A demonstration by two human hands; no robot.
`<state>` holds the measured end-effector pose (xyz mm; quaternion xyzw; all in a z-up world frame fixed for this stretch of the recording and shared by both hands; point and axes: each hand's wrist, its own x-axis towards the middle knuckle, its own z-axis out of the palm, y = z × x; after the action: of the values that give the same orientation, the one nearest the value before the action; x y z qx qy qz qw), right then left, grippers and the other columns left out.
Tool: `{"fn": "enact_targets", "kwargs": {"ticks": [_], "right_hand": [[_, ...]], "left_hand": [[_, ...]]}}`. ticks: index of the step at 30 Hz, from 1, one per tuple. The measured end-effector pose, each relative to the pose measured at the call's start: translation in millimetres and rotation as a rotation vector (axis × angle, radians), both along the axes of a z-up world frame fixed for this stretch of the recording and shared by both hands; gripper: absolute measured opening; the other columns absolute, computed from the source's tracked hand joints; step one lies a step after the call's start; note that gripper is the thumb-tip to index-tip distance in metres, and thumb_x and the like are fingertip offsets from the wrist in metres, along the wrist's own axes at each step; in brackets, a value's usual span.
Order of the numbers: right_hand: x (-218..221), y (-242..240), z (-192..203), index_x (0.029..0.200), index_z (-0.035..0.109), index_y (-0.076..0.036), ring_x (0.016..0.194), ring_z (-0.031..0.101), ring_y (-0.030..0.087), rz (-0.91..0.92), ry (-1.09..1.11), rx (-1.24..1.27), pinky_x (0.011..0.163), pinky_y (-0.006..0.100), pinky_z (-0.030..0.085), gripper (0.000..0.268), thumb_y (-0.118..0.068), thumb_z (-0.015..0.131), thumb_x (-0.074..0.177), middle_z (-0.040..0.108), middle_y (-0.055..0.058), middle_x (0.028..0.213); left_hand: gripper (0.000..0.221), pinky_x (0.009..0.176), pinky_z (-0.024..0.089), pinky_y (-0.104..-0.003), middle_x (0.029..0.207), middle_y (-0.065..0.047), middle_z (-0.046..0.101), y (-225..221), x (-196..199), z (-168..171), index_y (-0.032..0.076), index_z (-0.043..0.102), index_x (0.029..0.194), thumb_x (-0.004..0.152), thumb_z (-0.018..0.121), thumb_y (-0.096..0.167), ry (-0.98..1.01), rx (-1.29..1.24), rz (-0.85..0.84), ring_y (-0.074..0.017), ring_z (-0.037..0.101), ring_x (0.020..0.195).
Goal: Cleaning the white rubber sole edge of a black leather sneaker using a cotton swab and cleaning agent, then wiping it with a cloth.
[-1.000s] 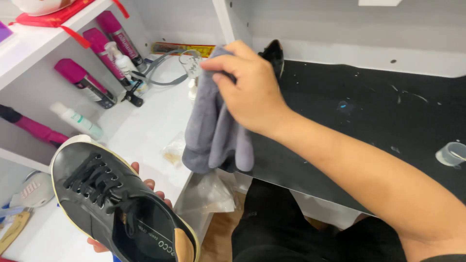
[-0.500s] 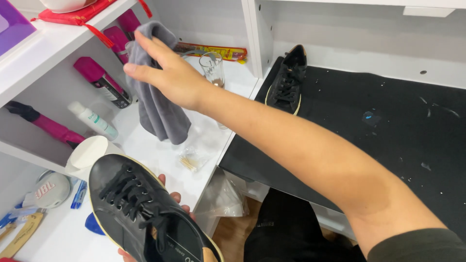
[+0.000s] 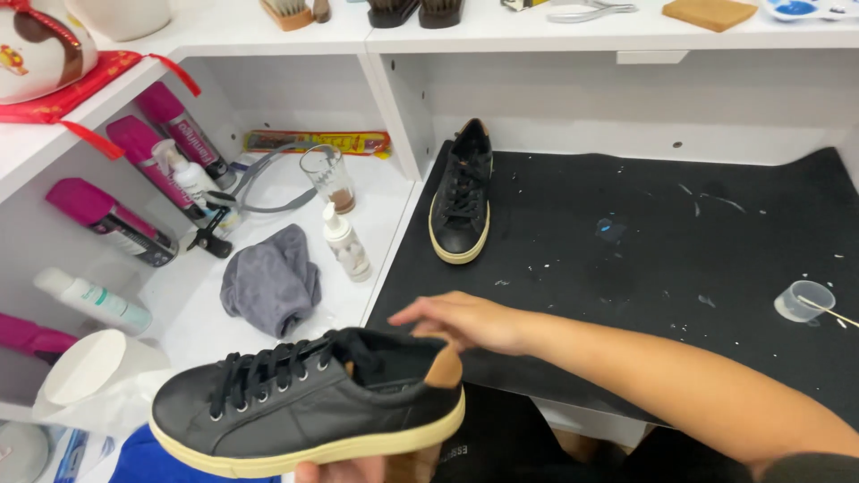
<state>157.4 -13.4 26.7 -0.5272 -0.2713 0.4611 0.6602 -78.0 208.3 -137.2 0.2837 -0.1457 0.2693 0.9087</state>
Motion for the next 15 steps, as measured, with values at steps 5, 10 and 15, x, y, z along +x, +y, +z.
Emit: {"fn": "enact_targets", "kwargs": {"ticks": [5, 10, 15], "right_hand": [[-32.3, -89.4, -10.0, 0.156, 0.032, -0.019, 0.124, 0.063, 0.021, -0.092, 0.033, 0.110, 0.097, 0.038, 0.057, 0.062, -0.042, 0.049, 0.101, 0.058, 0.009, 0.142], [1.1, -140.4, -26.6, 0.151, 0.031, -0.021, 0.115, 0.067, 0.024, -0.398, 0.141, 0.172, 0.089, 0.043, 0.059, 0.063, -0.036, 0.057, 0.095, 0.064, 0.006, 0.131], [34.8, -197.1, -43.3, 0.160, 0.032, -0.011, 0.101, 0.069, 0.022, -0.688, 0.010, 0.414, 0.082, 0.039, 0.057, 0.061, -0.032, 0.053, 0.106, 0.068, 0.009, 0.118]], "left_hand": [[0.084, 0.122, 0.033, -0.059, 0.156, -0.018, 0.048, -74.5, 122.8, 6.0, 0.000, 0.043, 0.155, 0.088, 0.082, 0.033, -0.058, 0.061, 0.047, -0.0385, 0.047, 0.143], [0.074, 0.120, 0.040, -0.052, 0.151, -0.025, 0.059, -129.3, 148.7, 21.2, -0.010, 0.053, 0.149, 0.090, 0.087, 0.019, 0.102, 0.478, -0.018, -0.0375, 0.056, 0.138], [0.132, 0.119, 0.040, -0.043, 0.170, -0.016, 0.024, -166.4, 138.1, 158.9, 0.009, -0.007, 0.164, 0.078, 0.090, 0.033, -0.072, 0.550, 0.022, -0.0288, 0.043, 0.146]]}}
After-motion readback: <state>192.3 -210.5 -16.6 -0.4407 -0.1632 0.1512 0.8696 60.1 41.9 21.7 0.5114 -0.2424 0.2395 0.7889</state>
